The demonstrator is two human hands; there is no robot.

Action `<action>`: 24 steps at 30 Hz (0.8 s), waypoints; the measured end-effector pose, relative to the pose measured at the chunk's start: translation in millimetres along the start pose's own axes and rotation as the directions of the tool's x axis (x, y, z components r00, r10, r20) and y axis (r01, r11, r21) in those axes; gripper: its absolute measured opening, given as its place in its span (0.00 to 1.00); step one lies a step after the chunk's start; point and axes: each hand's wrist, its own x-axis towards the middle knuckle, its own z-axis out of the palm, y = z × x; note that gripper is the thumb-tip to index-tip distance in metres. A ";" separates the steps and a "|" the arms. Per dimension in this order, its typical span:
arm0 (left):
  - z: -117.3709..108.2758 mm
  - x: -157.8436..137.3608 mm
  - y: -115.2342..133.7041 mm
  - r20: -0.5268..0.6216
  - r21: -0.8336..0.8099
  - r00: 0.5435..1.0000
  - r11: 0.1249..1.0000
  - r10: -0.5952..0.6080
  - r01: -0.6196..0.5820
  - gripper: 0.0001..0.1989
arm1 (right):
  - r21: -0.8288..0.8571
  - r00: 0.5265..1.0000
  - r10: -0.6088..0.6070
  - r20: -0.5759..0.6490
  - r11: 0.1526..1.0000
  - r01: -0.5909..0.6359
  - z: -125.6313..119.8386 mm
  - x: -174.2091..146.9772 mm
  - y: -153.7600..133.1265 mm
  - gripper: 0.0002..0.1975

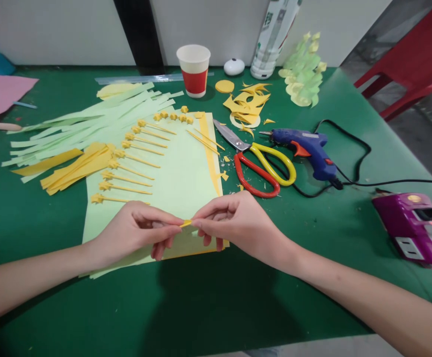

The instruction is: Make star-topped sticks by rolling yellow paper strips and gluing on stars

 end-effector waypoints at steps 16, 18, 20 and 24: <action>-0.8 -1.3 2.9 -0.034 0.044 0.999 0.998 -0.032 0.033 0.04 | -0.741 0.758 -0.473 -0.450 0.671 -0.021 -56.2 -23.2 -23.3 0.14; -0.4 -0.8 3.3 -0.042 0.055 0.999 0.998 -0.030 0.032 0.04 | -0.870 0.614 -0.617 -0.492 0.372 -0.324 -80.8 -24.8 -24.5 0.10; -0.2 -0.4 4.0 -0.048 0.054 0.998 0.998 -0.031 0.033 0.03 | -0.831 0.627 -0.587 -0.512 0.155 -0.534 -103.8 -22.6 -22.7 0.15; 0.0 -0.7 4.3 -0.043 0.051 0.999 0.998 -0.025 0.027 0.03 | -0.815 0.693 -0.461 -0.555 0.136 -0.563 -132.9 -11.8 -17.3 0.13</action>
